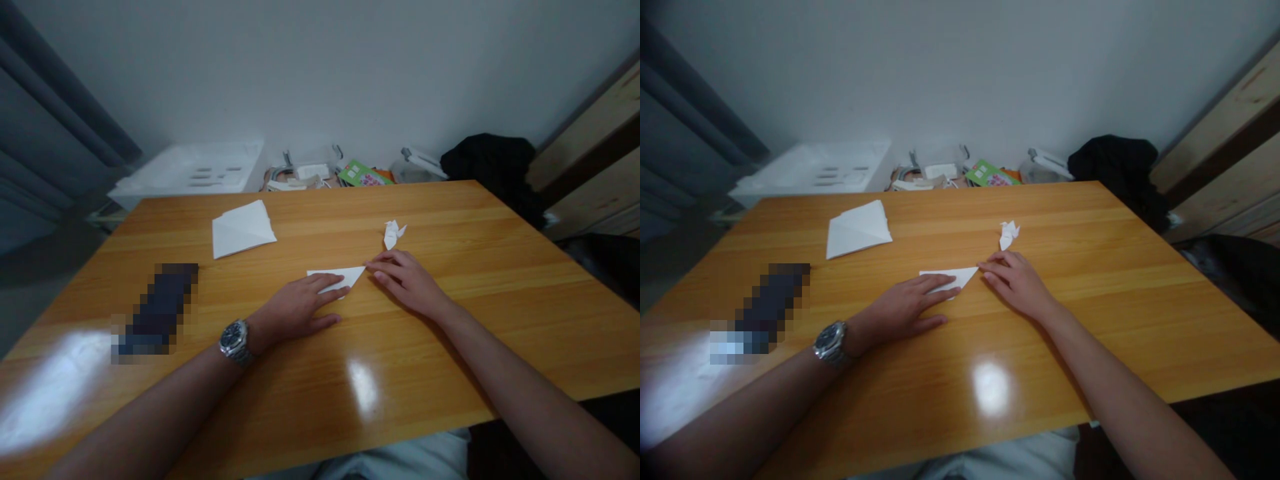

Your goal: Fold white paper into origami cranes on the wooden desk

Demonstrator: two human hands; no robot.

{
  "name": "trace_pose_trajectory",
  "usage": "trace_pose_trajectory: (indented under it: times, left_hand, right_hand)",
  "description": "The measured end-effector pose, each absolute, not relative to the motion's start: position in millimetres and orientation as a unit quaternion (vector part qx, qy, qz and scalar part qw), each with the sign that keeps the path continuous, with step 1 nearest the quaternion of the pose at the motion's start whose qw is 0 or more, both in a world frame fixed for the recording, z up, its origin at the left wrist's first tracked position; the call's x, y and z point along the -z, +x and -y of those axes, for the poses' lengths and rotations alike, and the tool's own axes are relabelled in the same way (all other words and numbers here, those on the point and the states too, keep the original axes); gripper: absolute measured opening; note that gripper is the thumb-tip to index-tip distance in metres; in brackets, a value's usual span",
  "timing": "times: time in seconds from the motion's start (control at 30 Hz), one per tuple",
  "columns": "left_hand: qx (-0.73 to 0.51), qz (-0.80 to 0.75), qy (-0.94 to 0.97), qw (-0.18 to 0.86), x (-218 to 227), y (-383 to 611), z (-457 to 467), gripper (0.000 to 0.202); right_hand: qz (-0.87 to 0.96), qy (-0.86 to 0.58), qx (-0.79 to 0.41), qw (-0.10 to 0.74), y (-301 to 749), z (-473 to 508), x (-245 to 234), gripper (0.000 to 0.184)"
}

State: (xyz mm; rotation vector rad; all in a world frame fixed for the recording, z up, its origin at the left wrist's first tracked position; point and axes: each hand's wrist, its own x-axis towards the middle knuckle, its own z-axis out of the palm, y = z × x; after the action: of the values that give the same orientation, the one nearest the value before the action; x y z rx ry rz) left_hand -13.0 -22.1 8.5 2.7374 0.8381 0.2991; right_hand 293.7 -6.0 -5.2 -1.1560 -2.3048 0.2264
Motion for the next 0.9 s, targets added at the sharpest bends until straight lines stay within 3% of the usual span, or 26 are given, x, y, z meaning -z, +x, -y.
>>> trace_pose_trajectory:
  times: [0.9]
  left_hand:
    - [-0.096,-0.291,0.943,0.133,-9,-11,21,0.057]
  right_hand:
    - [0.916,-0.376,-0.020,0.141,282,22,-5,0.040]
